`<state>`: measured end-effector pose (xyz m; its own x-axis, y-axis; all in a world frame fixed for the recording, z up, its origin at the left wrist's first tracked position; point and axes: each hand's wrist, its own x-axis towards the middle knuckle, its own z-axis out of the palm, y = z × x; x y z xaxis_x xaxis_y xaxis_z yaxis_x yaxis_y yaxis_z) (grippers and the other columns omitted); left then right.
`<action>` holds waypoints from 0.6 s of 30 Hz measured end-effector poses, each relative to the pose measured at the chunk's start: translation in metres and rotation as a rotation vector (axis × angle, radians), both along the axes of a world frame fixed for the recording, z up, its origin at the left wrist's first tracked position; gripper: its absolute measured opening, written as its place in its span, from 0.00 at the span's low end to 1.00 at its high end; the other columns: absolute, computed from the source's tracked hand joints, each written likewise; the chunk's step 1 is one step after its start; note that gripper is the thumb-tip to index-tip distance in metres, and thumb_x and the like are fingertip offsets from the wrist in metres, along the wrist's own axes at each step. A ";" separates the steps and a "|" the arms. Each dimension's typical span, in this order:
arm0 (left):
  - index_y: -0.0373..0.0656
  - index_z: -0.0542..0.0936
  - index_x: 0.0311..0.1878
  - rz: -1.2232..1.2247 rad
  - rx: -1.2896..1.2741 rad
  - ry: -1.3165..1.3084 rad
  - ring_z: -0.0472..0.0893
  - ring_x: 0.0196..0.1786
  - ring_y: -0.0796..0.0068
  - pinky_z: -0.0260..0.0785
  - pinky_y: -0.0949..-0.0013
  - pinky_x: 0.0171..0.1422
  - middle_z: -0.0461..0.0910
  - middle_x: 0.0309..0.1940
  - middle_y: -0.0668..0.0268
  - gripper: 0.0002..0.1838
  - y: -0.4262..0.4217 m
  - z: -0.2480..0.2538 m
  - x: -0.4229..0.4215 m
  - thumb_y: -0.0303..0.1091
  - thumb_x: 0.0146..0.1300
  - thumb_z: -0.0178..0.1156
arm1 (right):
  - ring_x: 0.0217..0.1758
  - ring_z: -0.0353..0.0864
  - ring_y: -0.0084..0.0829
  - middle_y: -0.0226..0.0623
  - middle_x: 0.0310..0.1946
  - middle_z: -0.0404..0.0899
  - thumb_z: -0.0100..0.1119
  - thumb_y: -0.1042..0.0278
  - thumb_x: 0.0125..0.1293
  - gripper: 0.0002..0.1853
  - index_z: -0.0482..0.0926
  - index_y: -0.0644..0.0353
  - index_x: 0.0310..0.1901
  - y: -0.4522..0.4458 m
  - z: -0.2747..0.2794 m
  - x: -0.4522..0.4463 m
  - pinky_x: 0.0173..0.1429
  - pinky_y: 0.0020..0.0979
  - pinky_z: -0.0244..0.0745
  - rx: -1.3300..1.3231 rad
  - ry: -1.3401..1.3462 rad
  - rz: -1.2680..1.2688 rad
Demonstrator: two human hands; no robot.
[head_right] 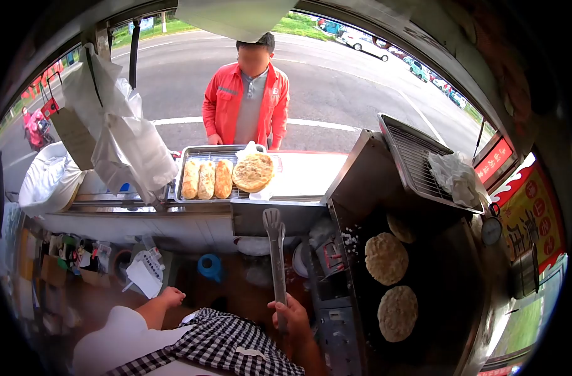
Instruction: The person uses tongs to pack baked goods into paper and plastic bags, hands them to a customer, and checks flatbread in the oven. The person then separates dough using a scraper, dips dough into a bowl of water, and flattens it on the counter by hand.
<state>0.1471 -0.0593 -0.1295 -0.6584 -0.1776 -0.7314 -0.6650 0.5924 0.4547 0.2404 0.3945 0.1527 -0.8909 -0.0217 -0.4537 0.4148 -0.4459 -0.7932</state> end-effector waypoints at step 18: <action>0.38 0.86 0.41 0.085 0.039 -0.088 0.84 0.29 0.69 0.76 0.65 0.34 0.85 0.30 0.61 0.13 -0.031 -0.017 0.015 0.40 0.63 0.68 | 0.20 0.74 0.20 0.33 0.27 0.80 0.54 0.62 0.74 0.13 0.77 0.63 0.49 -0.018 -0.019 -0.013 0.24 0.23 0.69 0.054 -0.014 -0.005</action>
